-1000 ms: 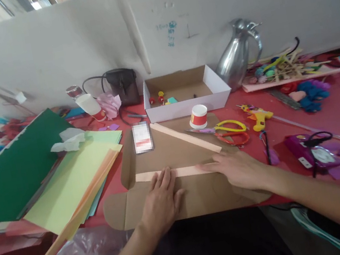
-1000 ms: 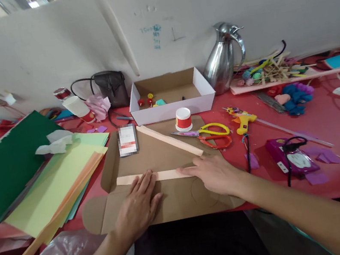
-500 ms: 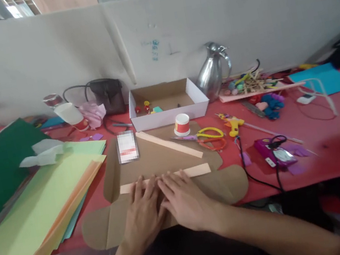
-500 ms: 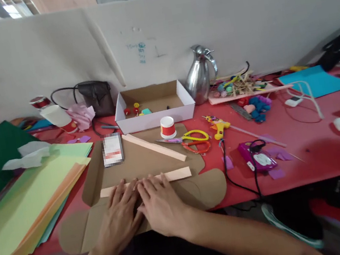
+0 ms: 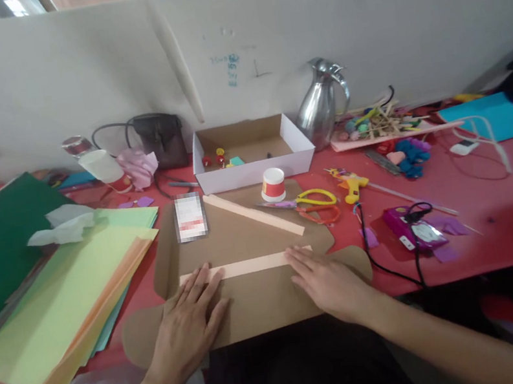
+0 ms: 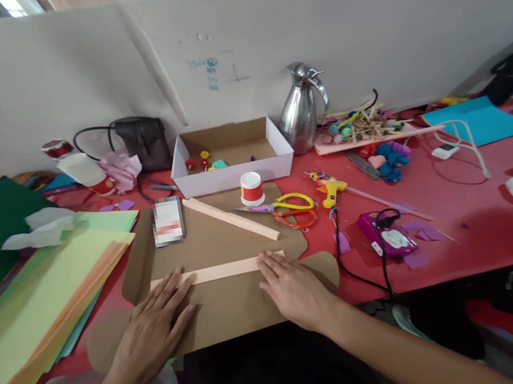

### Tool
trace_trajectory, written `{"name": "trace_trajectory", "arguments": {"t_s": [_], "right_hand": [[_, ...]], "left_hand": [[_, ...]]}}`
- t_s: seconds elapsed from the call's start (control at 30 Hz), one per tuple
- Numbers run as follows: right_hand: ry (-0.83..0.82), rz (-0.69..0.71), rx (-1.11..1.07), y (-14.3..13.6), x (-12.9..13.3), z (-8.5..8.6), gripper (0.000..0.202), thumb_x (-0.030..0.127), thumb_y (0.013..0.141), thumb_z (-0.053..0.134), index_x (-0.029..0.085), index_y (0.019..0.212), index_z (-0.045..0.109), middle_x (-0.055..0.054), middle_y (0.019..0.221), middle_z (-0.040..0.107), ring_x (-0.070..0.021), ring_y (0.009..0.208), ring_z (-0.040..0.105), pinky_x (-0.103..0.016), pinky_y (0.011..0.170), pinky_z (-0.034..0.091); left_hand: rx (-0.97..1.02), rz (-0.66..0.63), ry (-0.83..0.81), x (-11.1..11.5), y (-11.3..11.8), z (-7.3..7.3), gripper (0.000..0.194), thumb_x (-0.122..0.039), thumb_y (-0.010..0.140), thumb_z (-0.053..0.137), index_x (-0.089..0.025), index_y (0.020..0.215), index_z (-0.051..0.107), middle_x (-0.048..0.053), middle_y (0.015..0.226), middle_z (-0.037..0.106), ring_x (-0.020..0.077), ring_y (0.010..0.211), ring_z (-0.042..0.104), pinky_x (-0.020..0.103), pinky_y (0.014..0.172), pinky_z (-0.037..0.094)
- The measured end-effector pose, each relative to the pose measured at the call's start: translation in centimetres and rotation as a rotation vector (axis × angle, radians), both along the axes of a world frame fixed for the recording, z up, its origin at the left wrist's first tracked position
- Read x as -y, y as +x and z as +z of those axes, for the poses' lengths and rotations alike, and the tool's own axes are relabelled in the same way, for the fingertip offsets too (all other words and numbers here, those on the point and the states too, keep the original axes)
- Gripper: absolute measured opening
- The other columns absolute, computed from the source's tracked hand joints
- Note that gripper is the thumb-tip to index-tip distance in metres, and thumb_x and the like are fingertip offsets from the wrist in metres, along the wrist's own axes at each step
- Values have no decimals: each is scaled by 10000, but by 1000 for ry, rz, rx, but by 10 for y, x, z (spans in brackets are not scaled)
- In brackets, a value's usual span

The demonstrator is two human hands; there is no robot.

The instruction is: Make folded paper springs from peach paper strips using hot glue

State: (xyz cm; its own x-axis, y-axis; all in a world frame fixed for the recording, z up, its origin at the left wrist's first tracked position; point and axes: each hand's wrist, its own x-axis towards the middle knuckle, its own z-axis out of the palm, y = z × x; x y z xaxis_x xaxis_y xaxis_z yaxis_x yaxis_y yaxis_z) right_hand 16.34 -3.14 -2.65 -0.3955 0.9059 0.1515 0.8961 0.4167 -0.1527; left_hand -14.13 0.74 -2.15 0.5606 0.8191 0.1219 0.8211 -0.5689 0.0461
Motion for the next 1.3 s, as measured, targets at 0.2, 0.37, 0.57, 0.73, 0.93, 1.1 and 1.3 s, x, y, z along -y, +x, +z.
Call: {"name": "trace_trajectory", "arguments": {"t_s": [0.2,0.37,0.57,0.73,0.93,1.1,1.3], "right_hand": [[56,-50,33,20,5,-3,412,247,967,368,80,1313,516,-154,1335,557,-244,1210,548,-385,950,496],[104,-100,48,19,-2,8,294,247,963,415,145,1156,612,-114,1172,671,-235,1048,631,-359,862,479],[20,-232,-37,7,-35,16,73,245,896,571,195,880,622,-62,928,676,-226,916,605,-350,799,386],[-101,-212,-212,10,-47,5,77,210,832,644,196,792,579,-31,899,618,-195,900,567,-308,776,357],[-85,-174,-244,9,-30,17,118,107,899,471,195,825,499,-18,757,581,-174,727,538,-271,640,326],[-5,-111,-209,-1,-17,36,102,120,913,463,191,870,524,-17,779,640,-179,772,574,-294,714,322],[-111,-36,-128,-21,-28,40,255,257,961,423,215,795,611,-21,744,690,-177,720,618,-288,668,314]], "left_hand": [[43,56,67,2,-25,-10,519,-389,966,264,-188,1433,369,73,1472,413,215,1351,388,417,1114,335],[-1,229,116,2,-5,3,455,-375,949,332,-171,1301,535,101,1339,566,268,1224,520,468,1037,378],[-36,284,101,-24,47,29,295,-314,923,413,-176,881,670,133,937,677,326,1015,549,474,843,391],[74,197,-143,-45,55,17,109,-229,879,497,-191,858,597,81,969,648,265,944,536,387,762,374],[171,84,-172,-41,52,28,198,-218,916,452,-198,972,641,63,935,681,229,907,586,391,836,354],[328,-10,-246,-36,68,34,231,-214,904,487,-222,862,714,35,861,715,186,824,628,311,782,408],[173,-44,-152,-29,77,33,224,-241,919,457,-212,820,656,36,810,684,185,782,624,287,724,419]]}}
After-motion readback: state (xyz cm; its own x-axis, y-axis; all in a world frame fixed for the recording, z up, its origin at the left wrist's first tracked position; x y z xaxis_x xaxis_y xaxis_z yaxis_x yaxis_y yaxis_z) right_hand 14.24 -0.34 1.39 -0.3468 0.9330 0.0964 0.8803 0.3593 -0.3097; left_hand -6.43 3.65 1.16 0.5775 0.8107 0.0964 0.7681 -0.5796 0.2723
